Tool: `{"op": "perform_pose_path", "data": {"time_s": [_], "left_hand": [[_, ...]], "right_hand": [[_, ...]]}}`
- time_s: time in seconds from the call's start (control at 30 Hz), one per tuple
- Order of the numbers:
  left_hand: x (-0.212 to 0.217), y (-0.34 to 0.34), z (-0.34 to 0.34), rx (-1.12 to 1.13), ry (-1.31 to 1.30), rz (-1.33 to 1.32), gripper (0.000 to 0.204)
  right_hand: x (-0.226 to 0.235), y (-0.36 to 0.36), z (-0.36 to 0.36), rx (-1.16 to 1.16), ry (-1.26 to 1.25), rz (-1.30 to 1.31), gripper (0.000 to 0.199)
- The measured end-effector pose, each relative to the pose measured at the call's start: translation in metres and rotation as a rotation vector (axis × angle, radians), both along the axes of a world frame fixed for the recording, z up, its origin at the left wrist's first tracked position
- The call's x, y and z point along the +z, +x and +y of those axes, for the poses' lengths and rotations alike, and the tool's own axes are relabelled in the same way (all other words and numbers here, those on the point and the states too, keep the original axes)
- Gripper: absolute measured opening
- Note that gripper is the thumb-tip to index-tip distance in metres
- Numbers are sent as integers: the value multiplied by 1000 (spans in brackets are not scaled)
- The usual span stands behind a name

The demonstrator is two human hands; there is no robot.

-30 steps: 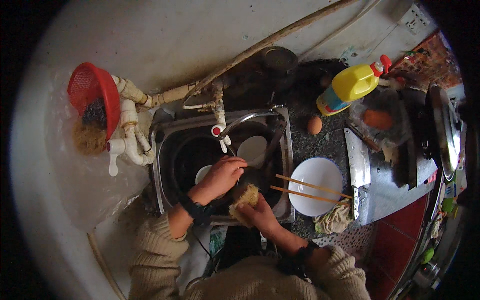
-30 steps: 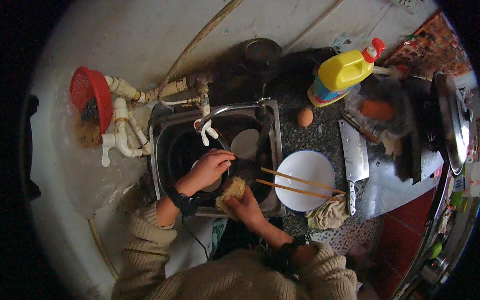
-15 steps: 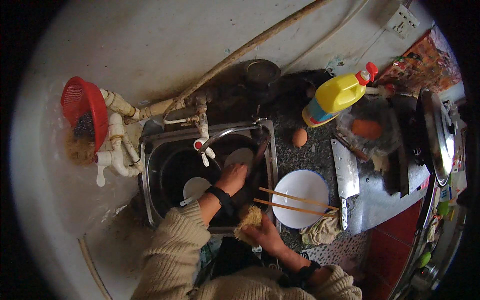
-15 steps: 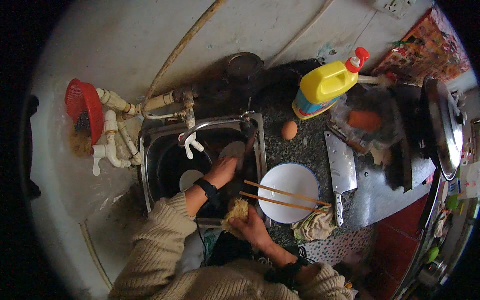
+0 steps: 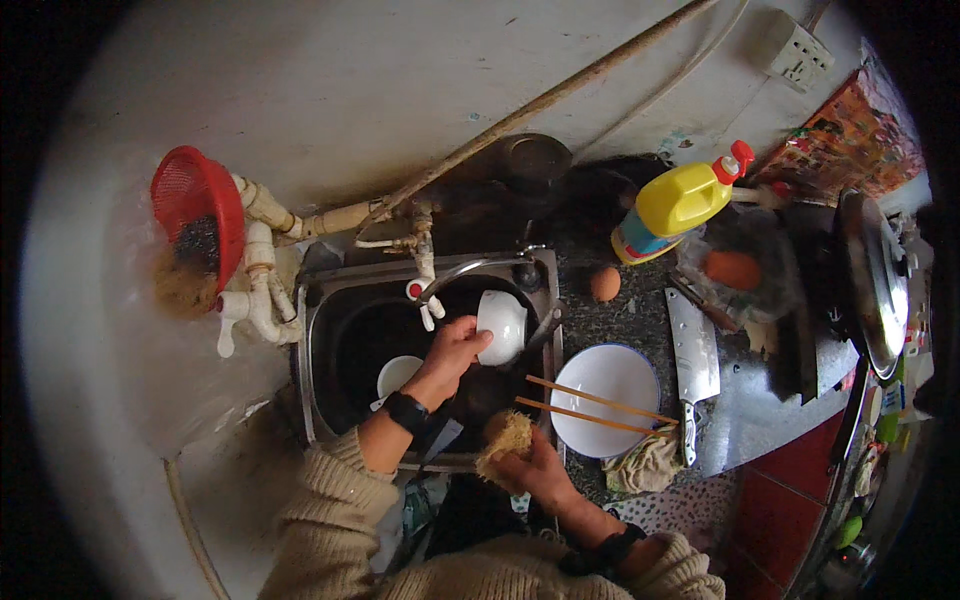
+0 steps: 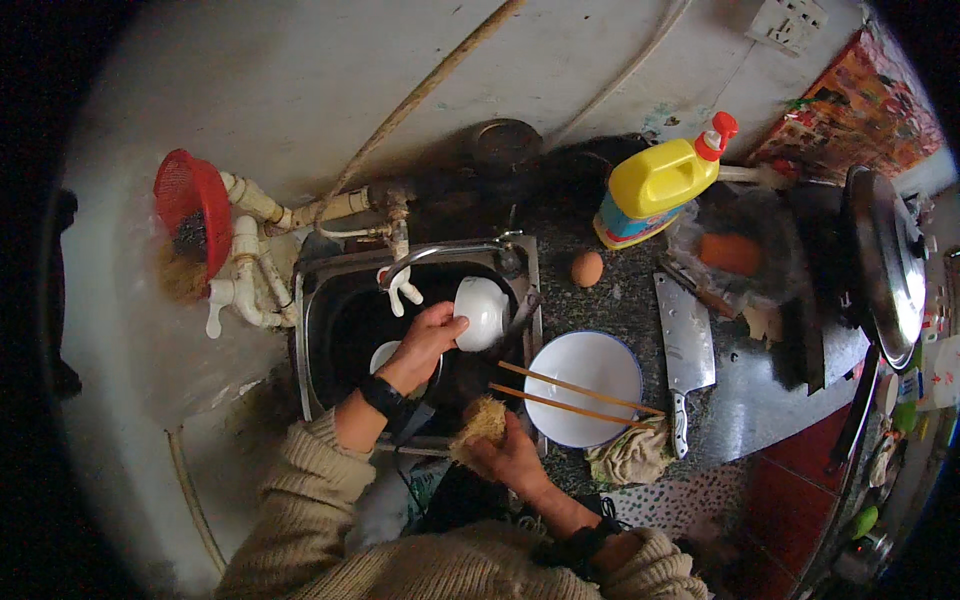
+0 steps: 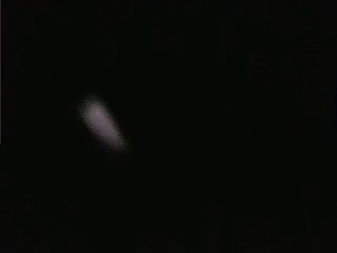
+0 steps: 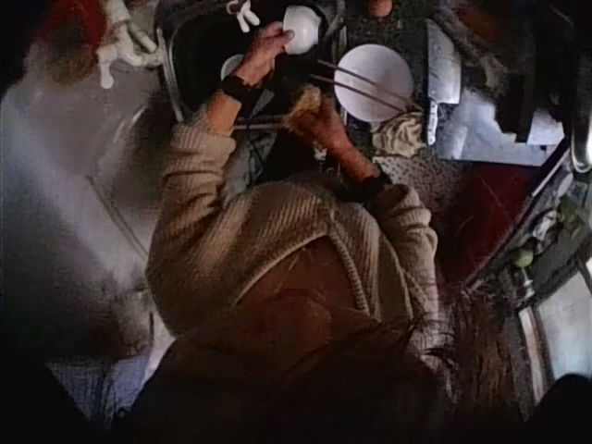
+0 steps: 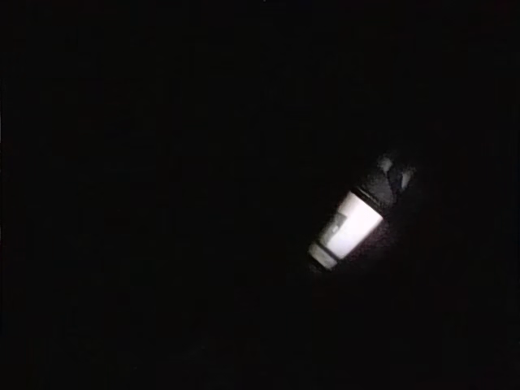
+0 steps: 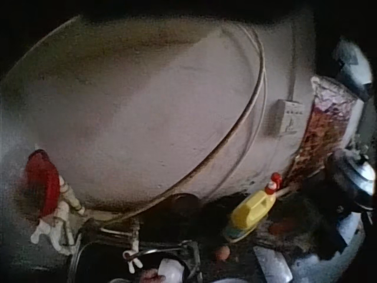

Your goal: The person stores a plastic bag in the refrigerator, then returns to the kitchen to wash a bowl and chopsticks in the sink using a sponge and running water.

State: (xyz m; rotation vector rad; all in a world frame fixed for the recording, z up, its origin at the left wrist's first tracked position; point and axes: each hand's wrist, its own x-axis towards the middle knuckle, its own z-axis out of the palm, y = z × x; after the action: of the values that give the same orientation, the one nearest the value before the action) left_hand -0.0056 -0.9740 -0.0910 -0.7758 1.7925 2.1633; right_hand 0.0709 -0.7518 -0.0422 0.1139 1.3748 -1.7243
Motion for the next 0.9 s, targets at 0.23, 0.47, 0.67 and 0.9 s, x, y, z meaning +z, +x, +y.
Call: {"op": "perform_pose_path", "data": {"time_s": [0.23,0.47,0.67,0.9], "left_hand": [[89,74,-18,-55,55,8,31],[112,161,-65,232,-141,35,29],[113,179,-89,436,-165,29,31],[96,197,-105,579,-146,-36,34]], "right_hand": [[-10,-3,-22,68,78,111,57],[-13,-6,-91,-74,47,473,65],[-29,-39,-188,299,550,1083,57],[-108,-64,-245,267,709,1258,42]]}}
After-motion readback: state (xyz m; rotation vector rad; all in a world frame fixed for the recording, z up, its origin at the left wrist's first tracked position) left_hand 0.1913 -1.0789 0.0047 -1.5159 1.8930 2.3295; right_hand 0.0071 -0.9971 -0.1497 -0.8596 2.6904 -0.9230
